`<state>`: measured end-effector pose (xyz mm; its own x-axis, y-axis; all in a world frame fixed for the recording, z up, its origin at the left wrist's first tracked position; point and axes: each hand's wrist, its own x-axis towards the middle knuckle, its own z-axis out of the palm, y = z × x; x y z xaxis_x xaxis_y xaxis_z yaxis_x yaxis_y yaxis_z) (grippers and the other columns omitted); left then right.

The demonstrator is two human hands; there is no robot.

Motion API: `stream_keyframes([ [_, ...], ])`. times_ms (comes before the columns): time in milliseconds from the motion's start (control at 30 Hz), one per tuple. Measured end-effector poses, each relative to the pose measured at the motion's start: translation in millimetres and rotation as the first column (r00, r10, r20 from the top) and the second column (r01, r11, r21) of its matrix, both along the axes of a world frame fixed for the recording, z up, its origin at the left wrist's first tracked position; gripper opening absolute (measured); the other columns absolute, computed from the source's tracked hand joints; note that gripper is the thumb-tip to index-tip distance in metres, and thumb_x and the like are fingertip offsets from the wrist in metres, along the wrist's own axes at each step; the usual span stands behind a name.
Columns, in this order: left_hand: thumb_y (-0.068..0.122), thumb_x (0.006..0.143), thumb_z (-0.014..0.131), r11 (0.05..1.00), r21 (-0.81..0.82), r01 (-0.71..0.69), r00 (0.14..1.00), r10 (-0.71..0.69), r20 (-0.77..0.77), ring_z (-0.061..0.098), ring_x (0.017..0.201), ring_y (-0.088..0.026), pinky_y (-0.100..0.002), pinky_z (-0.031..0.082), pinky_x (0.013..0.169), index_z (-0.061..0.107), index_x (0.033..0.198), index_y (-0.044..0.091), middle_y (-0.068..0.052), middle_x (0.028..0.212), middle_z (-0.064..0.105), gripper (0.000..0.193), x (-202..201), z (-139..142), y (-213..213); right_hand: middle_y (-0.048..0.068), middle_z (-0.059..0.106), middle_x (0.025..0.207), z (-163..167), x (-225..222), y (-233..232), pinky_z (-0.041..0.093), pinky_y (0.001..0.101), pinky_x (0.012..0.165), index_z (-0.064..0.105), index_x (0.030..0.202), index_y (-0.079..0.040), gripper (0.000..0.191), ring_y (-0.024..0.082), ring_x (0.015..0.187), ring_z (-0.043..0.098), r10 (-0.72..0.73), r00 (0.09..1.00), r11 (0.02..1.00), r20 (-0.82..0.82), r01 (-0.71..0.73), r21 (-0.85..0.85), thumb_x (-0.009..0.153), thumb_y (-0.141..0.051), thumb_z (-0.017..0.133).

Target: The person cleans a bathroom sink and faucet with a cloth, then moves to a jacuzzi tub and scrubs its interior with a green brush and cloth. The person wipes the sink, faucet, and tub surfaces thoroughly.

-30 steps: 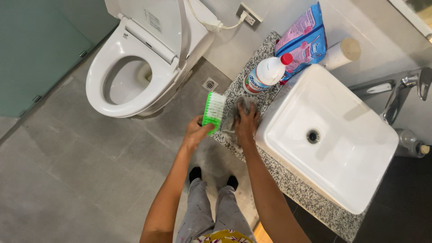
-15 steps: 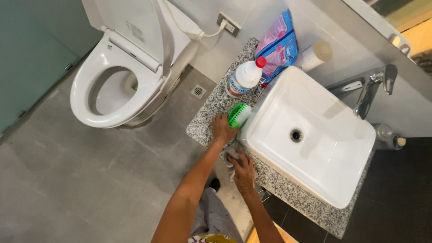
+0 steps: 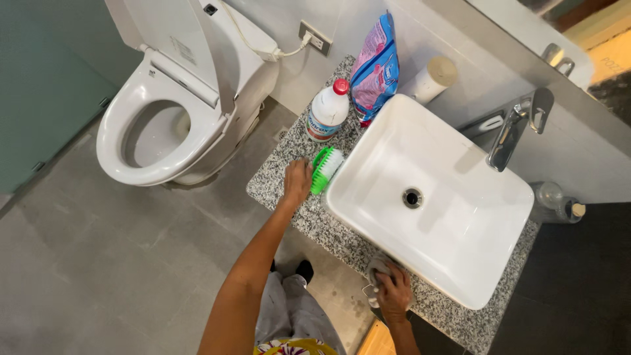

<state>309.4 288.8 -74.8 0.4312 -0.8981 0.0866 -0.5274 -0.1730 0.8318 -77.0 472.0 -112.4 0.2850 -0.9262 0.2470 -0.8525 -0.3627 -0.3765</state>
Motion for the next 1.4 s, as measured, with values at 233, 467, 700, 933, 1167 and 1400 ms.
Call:
stream_keyframes([
  [233, 0.033, 0.097, 0.062, 0.892, 0.452, 0.016, 0.985, 0.063, -0.159, 0.067, 0.109, -0.042, -0.050, 0.052, 0.095, 0.072, 0.113, 0.005, -0.023, 0.114, 0.071, 0.034, -1, 17, -34, 0.005, 0.066, 0.127, -1, 94, -34, 0.055, 0.0425, 0.095, 0.073, 0.092, -0.018, 0.021, 0.033, 0.120, 0.059, 0.216, 0.964, 0.976, 0.155, -0.209, -0.063, 0.074, -0.008, 0.076],
  [467, 0.029, 0.087, 0.067, 0.891, 0.431, 0.145, 0.987, -0.102, -0.122, 0.067, 0.105, -0.043, -0.051, 0.054, 0.092, 0.075, 0.108, 0.007, -0.025, 0.109, 0.072, 0.031, 17, 26, -36, 0.009, 0.065, 0.124, 47, 171, -65, 0.052, 0.0317, 0.091, 0.067, 0.102, -0.006, 0.030, 0.023, 0.110, 0.063, 0.012, 0.696, 0.982, 0.718, -0.142, 0.121, 0.081, 0.009, 0.051],
  [700, 0.030, 0.092, 0.065, 0.777, 0.459, 0.431, 0.901, -0.350, -0.255, 0.070, 0.101, -0.042, -0.055, 0.055, 0.088, 0.058, 0.135, 0.002, -0.025, 0.117, 0.069, 0.052, 55, 25, -37, 0.008, 0.063, 0.087, 87, 204, -156, 0.060, 0.0305, 0.063, 0.063, 0.099, -0.010, 0.021, 0.020, 0.075, 0.065, -0.542, 0.237, 0.835, 0.807, 0.047, 0.548, 0.104, -0.028, 0.053],
  [933, 0.038, 0.078, 0.087, 0.923, -0.307, 0.234, 0.965, -0.258, -0.041, 0.053, 0.120, -0.043, -0.053, 0.045, 0.101, 0.047, 0.148, 0.007, -0.021, 0.126, 0.057, 0.086, 92, 70, -63, 0.000, 0.068, 0.100, 158, 210, -192, 0.062, 0.0244, 0.064, 0.059, 0.124, -0.013, 0.035, 0.016, 0.078, 0.070, -0.575, 0.193, 0.818, 0.795, 0.148, 0.556, 0.089, -0.017, 0.062],
  [1167, 0.031, 0.063, 0.096, 0.865, -0.438, 0.246, 0.968, -0.244, 0.061, 0.052, 0.110, -0.034, -0.048, 0.045, 0.094, 0.068, 0.128, 0.010, -0.012, 0.117, 0.058, 0.073, 63, 138, -131, 0.003, 0.063, 0.087, 210, 197, -308, 0.043, 0.0264, 0.069, 0.063, 0.149, -0.005, 0.060, 0.013, 0.079, 0.054, -0.364, 0.637, 0.922, 0.679, 0.142, 0.360, 0.092, -0.020, 0.074],
  [1400, 0.017, 0.062, 0.090, 0.860, -0.509, 0.037, 0.997, -0.065, -0.039, 0.061, 0.098, -0.035, -0.046, 0.051, 0.086, 0.067, 0.101, 0.009, -0.011, 0.099, 0.061, 0.046, 35, 127, -155, 0.026, 0.073, 0.099, 247, 220, -409, 0.054, 0.0466, 0.081, 0.072, 0.132, -0.007, 0.078, 0.037, 0.092, 0.069, -0.269, 0.963, 0.952, -0.024, 0.270, 0.146, 0.078, -0.061, 0.083],
])
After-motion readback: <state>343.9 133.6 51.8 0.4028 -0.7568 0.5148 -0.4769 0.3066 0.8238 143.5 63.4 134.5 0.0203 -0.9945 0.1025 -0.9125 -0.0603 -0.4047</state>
